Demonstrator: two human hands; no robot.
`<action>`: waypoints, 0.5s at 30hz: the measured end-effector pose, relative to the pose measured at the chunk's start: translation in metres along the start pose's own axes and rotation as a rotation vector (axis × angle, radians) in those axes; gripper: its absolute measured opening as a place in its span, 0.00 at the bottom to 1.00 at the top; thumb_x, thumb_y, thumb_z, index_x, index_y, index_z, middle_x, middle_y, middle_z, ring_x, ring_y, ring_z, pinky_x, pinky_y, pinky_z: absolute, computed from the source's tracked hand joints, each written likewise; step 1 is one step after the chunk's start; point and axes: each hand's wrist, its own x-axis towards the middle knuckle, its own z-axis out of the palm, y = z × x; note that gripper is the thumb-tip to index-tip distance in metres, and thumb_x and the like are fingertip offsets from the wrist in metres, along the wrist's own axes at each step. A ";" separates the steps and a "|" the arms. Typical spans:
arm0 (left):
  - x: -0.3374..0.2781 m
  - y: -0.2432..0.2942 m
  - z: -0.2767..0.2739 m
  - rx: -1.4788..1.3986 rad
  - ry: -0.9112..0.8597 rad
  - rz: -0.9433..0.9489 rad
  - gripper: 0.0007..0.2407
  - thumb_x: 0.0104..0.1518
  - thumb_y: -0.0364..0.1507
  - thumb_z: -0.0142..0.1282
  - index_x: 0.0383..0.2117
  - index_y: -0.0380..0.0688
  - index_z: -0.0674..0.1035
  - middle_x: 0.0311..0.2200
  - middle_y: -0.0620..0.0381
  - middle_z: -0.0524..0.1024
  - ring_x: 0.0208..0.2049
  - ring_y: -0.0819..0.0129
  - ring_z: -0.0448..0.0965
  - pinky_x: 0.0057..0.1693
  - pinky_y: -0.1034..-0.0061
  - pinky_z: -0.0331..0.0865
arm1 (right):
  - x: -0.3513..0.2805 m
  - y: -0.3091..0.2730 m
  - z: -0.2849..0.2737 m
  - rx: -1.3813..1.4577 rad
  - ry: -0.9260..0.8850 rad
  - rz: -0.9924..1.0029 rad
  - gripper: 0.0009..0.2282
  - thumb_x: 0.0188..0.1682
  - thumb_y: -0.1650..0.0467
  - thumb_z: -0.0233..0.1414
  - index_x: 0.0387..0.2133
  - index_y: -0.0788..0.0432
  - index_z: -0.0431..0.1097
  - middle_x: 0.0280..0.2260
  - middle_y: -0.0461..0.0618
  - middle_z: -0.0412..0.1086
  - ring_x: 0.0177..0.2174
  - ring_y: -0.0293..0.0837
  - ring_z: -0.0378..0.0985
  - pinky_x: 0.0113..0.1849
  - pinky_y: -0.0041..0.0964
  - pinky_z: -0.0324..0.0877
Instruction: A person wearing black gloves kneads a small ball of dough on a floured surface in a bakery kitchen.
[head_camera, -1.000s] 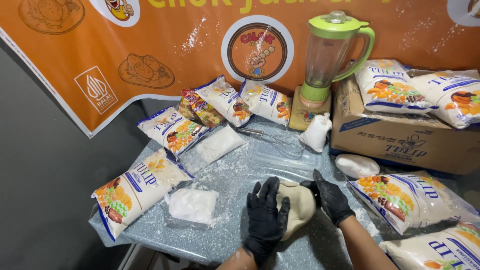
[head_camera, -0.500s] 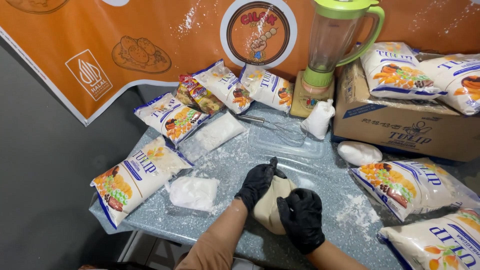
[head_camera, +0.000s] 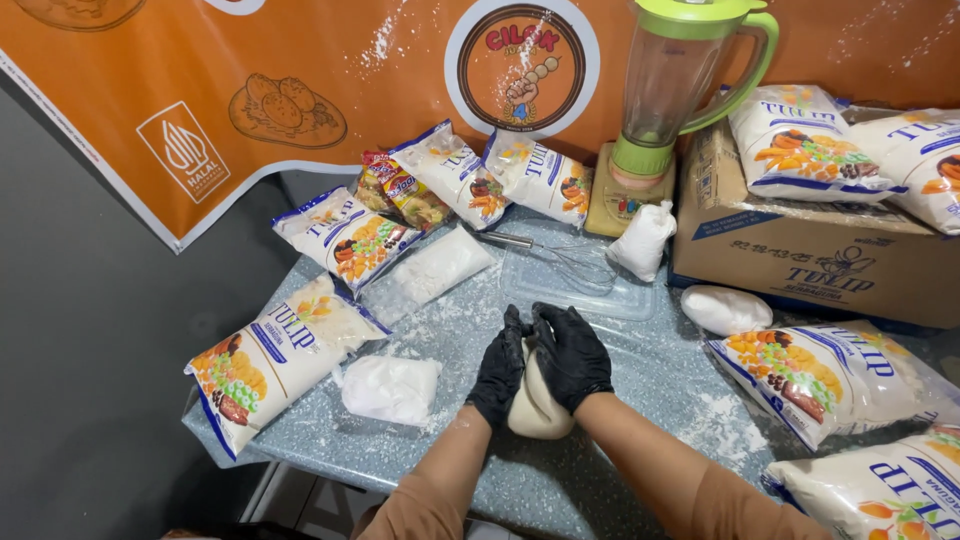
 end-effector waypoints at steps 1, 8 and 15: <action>-0.002 0.010 -0.004 -0.073 0.033 -0.078 0.20 0.67 0.38 0.31 0.51 0.45 0.79 0.47 0.41 0.81 0.49 0.41 0.78 0.57 0.57 0.72 | 0.007 0.015 0.013 -0.015 -0.062 0.116 0.16 0.57 0.54 0.44 0.55 0.38 0.70 0.53 0.43 0.74 0.60 0.49 0.68 0.61 0.45 0.63; 0.021 -0.039 0.015 0.323 0.142 -0.031 0.18 0.70 0.39 0.34 0.45 0.48 0.80 0.39 0.46 0.83 0.44 0.51 0.82 0.52 0.64 0.74 | 0.053 0.053 0.037 -0.031 -0.310 0.347 0.24 0.51 0.42 0.41 0.56 0.28 0.66 0.55 0.39 0.73 0.57 0.48 0.72 0.60 0.47 0.65; 0.010 -0.063 0.008 -0.333 0.109 -0.154 0.19 0.71 0.39 0.39 0.62 0.49 0.73 0.59 0.54 0.75 0.62 0.57 0.71 0.71 0.67 0.56 | 0.026 0.031 -0.005 0.053 -0.368 0.239 0.25 0.57 0.51 0.38 0.49 0.50 0.77 0.50 0.56 0.76 0.56 0.59 0.72 0.58 0.52 0.66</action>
